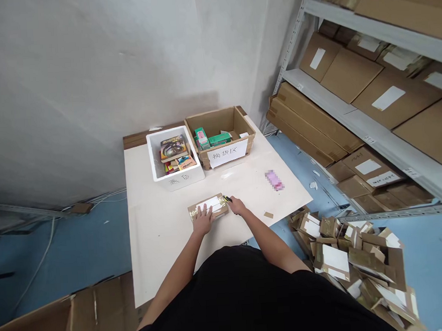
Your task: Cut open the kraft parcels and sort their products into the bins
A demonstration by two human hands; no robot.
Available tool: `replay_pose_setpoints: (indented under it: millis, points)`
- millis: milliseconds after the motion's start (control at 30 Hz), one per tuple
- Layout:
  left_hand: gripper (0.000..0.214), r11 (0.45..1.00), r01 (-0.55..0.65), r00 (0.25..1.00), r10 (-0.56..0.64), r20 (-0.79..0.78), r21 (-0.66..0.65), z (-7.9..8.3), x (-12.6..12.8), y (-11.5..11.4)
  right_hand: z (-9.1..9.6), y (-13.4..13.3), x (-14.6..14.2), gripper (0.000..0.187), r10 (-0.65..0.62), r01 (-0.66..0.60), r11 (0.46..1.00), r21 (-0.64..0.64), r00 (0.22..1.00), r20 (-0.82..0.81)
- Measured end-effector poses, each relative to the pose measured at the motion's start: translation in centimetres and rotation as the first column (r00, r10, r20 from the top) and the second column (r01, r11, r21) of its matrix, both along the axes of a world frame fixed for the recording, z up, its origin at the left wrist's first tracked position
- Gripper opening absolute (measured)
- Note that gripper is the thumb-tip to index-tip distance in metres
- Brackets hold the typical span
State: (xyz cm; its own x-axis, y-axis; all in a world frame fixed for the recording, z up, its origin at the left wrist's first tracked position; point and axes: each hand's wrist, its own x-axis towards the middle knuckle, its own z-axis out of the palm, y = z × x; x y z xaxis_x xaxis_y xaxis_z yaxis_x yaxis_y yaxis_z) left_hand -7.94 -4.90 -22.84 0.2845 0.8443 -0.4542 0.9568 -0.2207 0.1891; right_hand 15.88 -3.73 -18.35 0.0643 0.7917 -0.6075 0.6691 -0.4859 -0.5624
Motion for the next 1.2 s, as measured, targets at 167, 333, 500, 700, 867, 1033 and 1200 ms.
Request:
replay_pose_setpoints:
  millis: [167, 333, 500, 700, 867, 1033, 1200]
  points:
    - [0.064, 1.000, -0.018, 1.000, 0.018, -0.009, 0.003, 0.0, 0.2, 0.0, 0.7, 0.8, -1.6, 0.025, 0.135, -0.146, 0.989, 0.025, 0.957, 0.257]
    - [0.062, 0.997, -0.048, 0.999, 0.048, 0.002, 0.062, -0.3, 0.5, -0.7, 1.0, 0.2, -2.2, 0.028, 0.185, -0.175, 0.983, -0.061, 0.929, 0.320]
    - [0.062, 0.998, -0.062, 0.998, 0.062, 0.003, 0.018, 0.3, 0.7, -0.7, 0.8, -1.3, -2.1, 0.029, 0.183, -0.168, 0.983, -0.072, 0.930, 0.318]
    - [0.062, 0.998, -0.064, 0.998, 0.064, 0.021, 0.021, 1.1, 0.8, -0.8, 1.2, -2.1, -1.8, 0.026, 0.158, -0.142, 0.987, -0.075, 0.944, 0.291]
    - [0.063, 0.998, -0.066, 0.998, 0.066, 0.011, 0.018, 1.9, 0.9, -0.6, 1.9, -3.2, -0.3, 0.020, 0.126, -0.107, 0.990, -0.095, 0.967, 0.221]
    - [0.065, 0.994, -0.062, 0.996, 0.057, 0.062, 0.086, 3.7, -0.5, 1.1, 0.9, -4.5, -1.0, 0.029, -0.188, 0.176, 0.980, 0.088, 0.969, 0.158]
    - [0.062, 0.994, -0.087, 0.996, 0.088, -0.006, 0.064, 4.9, -2.8, 2.4, -1.1, -3.6, -5.3, 0.057, -0.274, 0.272, 0.961, 0.041, 0.958, 0.089]
